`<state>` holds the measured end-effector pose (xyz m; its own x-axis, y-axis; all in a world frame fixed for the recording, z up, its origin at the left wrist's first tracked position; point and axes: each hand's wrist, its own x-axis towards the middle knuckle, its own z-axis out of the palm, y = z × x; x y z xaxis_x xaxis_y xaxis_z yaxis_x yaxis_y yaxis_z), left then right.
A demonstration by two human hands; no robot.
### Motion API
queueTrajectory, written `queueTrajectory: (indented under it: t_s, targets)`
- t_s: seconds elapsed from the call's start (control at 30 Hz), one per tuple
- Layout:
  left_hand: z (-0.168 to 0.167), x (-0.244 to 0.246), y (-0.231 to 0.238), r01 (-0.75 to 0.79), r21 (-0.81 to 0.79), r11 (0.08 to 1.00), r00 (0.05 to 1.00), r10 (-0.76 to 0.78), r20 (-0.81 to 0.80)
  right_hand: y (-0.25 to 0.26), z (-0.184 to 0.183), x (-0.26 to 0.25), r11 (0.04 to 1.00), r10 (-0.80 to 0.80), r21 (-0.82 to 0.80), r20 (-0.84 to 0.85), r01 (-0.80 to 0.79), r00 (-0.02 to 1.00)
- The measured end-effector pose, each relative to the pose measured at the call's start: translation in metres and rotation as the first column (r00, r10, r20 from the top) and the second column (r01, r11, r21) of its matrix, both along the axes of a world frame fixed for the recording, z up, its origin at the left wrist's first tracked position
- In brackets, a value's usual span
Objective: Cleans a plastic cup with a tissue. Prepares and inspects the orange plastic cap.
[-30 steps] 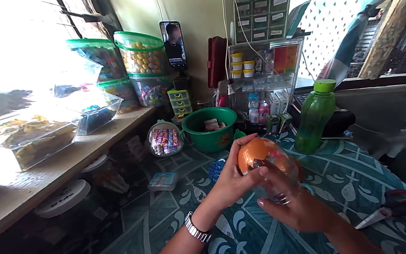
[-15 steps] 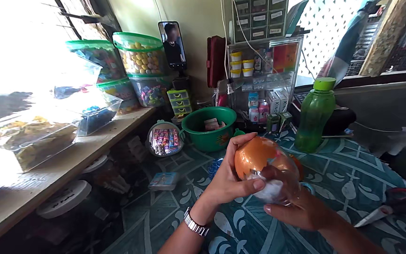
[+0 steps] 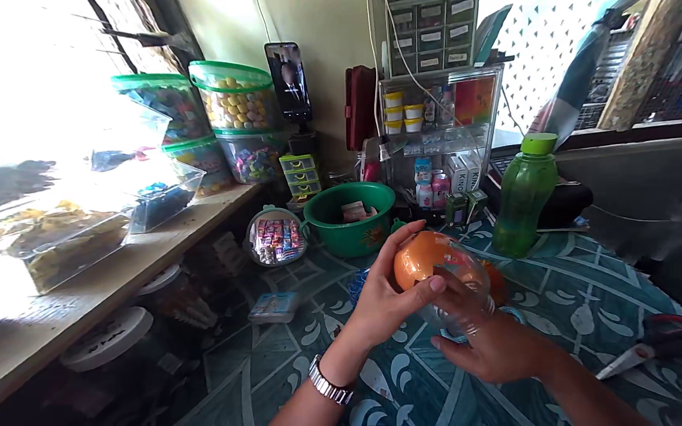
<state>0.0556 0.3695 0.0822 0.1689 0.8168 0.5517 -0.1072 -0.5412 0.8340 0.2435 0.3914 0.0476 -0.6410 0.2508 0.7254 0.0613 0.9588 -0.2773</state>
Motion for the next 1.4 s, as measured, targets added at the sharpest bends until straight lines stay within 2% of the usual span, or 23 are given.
queueTrajectory:
  t_s: [0.2,0.27,0.4,0.47,0.5,0.53,0.6,0.67,0.73,0.83,0.9,0.97,1.07,1.13,1.17,1.2,1.23,1.27,1.3,1.33,1.4]
  targets:
    - [-0.002,0.003,0.001,-0.065,0.052,0.997,0.997,0.063,0.037,0.008,0.0,0.003,0.993,-0.048,0.106,0.007,0.047,0.999]
    - [-0.001,0.002,0.0,-0.046,0.061,0.997,0.998,0.043,0.046,0.01,0.003,0.006,0.998,0.046,0.044,0.025,-0.047,0.999]
    - [0.003,-0.002,0.001,0.032,-0.029,0.999,0.992,-0.028,0.126,0.012,0.011,0.011,0.961,0.267,-0.093,0.052,-0.261,0.962]
    - [0.006,-0.006,0.001,0.048,-0.022,0.999,0.983,-0.043,0.178,0.01,0.014,0.014,0.944,0.307,-0.145,0.059,-0.296,0.95]
    - [0.008,-0.009,0.001,0.036,-0.012,0.999,0.98,-0.033,0.197,0.008,0.014,0.014,0.955,0.272,-0.136,0.055,-0.263,0.961]
    - [0.009,-0.012,0.002,0.011,-0.006,1.0,0.98,-0.009,0.2,0.005,0.011,0.011,0.983,0.17,-0.08,0.047,-0.166,0.984]
    - [0.009,-0.014,0.004,-0.053,-0.031,0.998,0.98,0.058,0.19,0.001,0.003,-0.001,0.987,-0.134,0.101,0.048,0.128,0.99]
    - [0.01,-0.011,0.005,-0.095,-0.089,0.992,0.977,0.11,0.184,0.001,-0.006,-0.011,0.89,-0.382,0.273,0.015,0.364,0.924]
    - [0.011,-0.007,0.002,-0.093,-0.126,0.988,0.978,0.114,0.175,-0.003,-0.012,-0.019,0.752,-0.56,0.381,-0.061,0.538,0.827]
    - [0.011,-0.002,-0.003,-0.105,-0.128,0.986,0.987,0.119,0.107,-0.013,-0.017,-0.03,0.617,-0.676,0.403,-0.169,0.676,0.717]
    - [0.011,-0.001,-0.003,-0.121,-0.101,0.988,0.989,0.128,0.073,-0.015,-0.018,-0.032,0.621,-0.684,0.367,-0.178,0.693,0.707]
    - [0.009,-0.003,-0.003,-0.174,-0.023,0.984,0.984,0.175,0.02,-0.011,-0.019,-0.032,0.724,-0.607,0.298,-0.154,0.622,0.78]
    - [0.009,-0.008,0.001,-0.22,0.052,0.974,0.975,0.221,-0.03,-0.003,-0.019,-0.027,0.888,-0.401,0.195,-0.11,0.416,0.909]
    - [0.007,-0.013,0.006,-0.198,0.056,0.979,0.98,0.199,-0.012,0.0,-0.016,-0.022,0.981,-0.187,0.022,-0.115,0.191,0.976]
    - [0.005,-0.016,0.007,-0.165,0.07,0.984,0.986,0.165,0.007,0.001,-0.013,-0.019,0.993,-0.032,-0.113,-0.157,0.014,0.987]
    - [0.004,-0.018,0.009,-0.118,0.103,0.988,0.993,0.116,0.028,0.0,-0.01,-0.016,0.947,0.133,-0.258,-0.219,-0.189,0.967]
    - [0.002,-0.021,0.01,-0.059,0.154,0.986,0.998,0.052,0.043,-0.002,-0.006,-0.012,0.854,0.261,-0.377,-0.285,-0.358,0.923]
    - [0.0,-0.023,0.011,0.009,0.208,0.978,0.998,-0.02,0.051,-0.005,-0.003,-0.01,0.762,0.333,-0.452,-0.342,-0.464,0.879]
    - [-0.001,-0.024,0.011,0.072,0.245,0.967,0.995,-0.087,0.051,-0.007,-0.001,-0.009,0.696,0.372,-0.486,-0.385,-0.529,0.844]
    - [-0.001,-0.024,0.012,0.111,0.254,0.961,0.991,-0.126,0.044,-0.008,0.0,-0.009,0.671,0.379,-0.489,-0.42,-0.558,0.825]
    - [0.0,-0.024,0.013,0.103,0.209,0.972,0.995,-0.104,-0.006,-0.008,0.001,-0.01,0.735,0.322,-0.437,-0.448,-0.519,0.834]
